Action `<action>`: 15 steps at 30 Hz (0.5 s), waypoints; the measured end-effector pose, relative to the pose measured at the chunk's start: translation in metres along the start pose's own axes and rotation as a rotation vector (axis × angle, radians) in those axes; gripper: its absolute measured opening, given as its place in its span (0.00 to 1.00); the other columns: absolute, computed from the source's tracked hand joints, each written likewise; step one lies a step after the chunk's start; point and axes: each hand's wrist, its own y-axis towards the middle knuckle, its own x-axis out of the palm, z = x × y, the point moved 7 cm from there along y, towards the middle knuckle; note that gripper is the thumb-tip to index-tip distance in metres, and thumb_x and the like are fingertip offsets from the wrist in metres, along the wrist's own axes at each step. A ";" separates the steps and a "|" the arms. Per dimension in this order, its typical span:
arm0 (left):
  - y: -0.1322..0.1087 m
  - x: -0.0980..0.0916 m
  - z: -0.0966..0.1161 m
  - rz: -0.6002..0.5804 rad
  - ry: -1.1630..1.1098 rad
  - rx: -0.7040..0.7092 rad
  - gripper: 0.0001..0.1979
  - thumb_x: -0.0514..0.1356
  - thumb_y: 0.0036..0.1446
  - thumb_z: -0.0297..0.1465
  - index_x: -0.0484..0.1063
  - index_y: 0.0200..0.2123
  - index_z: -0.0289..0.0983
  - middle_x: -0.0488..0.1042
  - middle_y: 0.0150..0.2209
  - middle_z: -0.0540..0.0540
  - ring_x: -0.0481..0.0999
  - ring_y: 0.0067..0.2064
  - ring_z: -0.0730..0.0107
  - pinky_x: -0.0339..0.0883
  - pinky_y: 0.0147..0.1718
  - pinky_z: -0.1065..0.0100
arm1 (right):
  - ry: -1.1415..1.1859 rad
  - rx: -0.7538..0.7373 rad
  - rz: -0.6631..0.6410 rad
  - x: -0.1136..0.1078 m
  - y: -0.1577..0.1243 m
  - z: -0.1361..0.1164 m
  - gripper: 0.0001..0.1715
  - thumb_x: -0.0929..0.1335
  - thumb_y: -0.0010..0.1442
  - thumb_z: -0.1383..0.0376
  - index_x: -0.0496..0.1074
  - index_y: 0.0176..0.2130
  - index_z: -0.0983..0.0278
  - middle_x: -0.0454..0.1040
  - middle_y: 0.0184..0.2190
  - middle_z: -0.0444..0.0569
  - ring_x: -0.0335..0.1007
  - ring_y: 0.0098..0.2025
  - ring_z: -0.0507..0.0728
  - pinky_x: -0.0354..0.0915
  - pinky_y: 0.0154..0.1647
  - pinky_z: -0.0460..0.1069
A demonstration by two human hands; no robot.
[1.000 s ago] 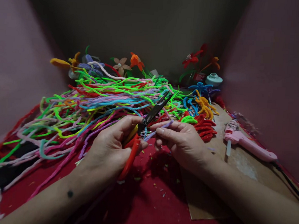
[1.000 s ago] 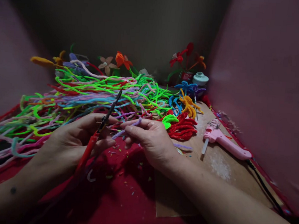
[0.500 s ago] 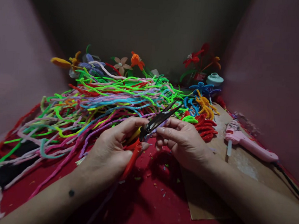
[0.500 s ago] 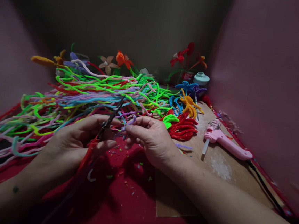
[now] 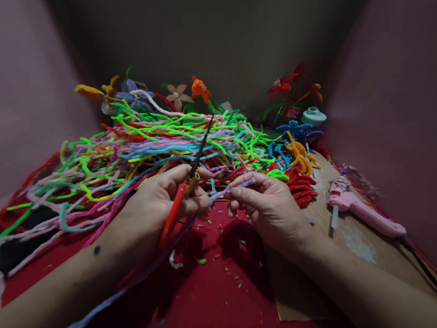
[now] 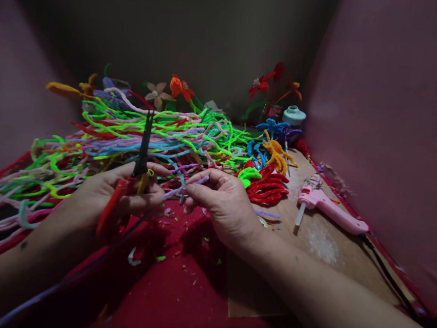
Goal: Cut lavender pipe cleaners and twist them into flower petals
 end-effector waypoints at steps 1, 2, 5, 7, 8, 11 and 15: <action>0.001 0.001 -0.002 -0.024 -0.031 -0.016 0.18 0.63 0.45 0.27 0.68 0.43 0.40 0.70 0.24 0.55 0.68 0.23 0.78 0.63 0.23 0.75 | -0.010 -0.005 -0.001 0.000 -0.001 0.000 0.06 0.73 0.48 0.67 0.73 0.28 0.65 0.72 0.21 0.42 0.67 0.21 0.48 0.64 0.27 0.46; 0.001 0.002 -0.004 -0.048 -0.052 -0.033 0.18 0.62 0.45 0.26 0.68 0.42 0.40 0.70 0.23 0.56 0.68 0.22 0.78 0.63 0.23 0.75 | -0.020 -0.011 0.000 0.001 -0.002 -0.001 0.06 0.73 0.48 0.68 0.73 0.28 0.66 0.72 0.20 0.42 0.67 0.21 0.48 0.64 0.27 0.46; 0.002 0.006 -0.009 -0.097 -0.066 -0.070 0.20 0.60 0.41 0.22 0.69 0.42 0.40 0.70 0.22 0.56 0.66 0.21 0.79 0.61 0.21 0.76 | -0.011 -0.021 -0.013 0.004 -0.004 -0.001 0.06 0.74 0.48 0.68 0.73 0.27 0.66 0.72 0.20 0.43 0.67 0.22 0.48 0.64 0.28 0.46; 0.001 0.007 -0.009 -0.095 -0.051 -0.075 0.22 0.59 0.39 0.20 0.70 0.41 0.39 0.69 0.22 0.56 0.65 0.21 0.80 0.59 0.20 0.77 | 0.025 -0.005 -0.023 0.005 -0.005 0.000 0.06 0.74 0.47 0.68 0.73 0.27 0.66 0.72 0.20 0.42 0.67 0.22 0.49 0.64 0.27 0.46; 0.001 0.007 -0.009 -0.087 -0.037 -0.073 0.22 0.59 0.39 0.20 0.70 0.41 0.39 0.69 0.22 0.56 0.64 0.21 0.80 0.57 0.20 0.77 | 0.041 0.008 -0.027 0.006 -0.004 0.001 0.06 0.74 0.46 0.68 0.73 0.27 0.66 0.72 0.20 0.42 0.67 0.21 0.49 0.64 0.26 0.46; 0.002 0.008 -0.010 -0.058 -0.005 -0.078 0.22 0.61 0.38 0.22 0.70 0.41 0.37 0.67 0.21 0.55 0.64 0.21 0.79 0.56 0.19 0.77 | 0.062 0.056 -0.025 0.006 -0.002 0.004 0.06 0.75 0.45 0.69 0.73 0.26 0.66 0.73 0.20 0.44 0.67 0.21 0.49 0.64 0.25 0.46; 0.008 -0.002 -0.006 -0.020 0.049 -0.044 0.20 0.65 0.41 0.28 0.69 0.42 0.37 0.69 0.23 0.54 0.67 0.22 0.78 0.60 0.21 0.76 | 0.057 0.049 0.041 -0.001 0.002 0.003 0.07 0.75 0.43 0.69 0.73 0.25 0.67 0.73 0.21 0.44 0.66 0.21 0.48 0.64 0.23 0.45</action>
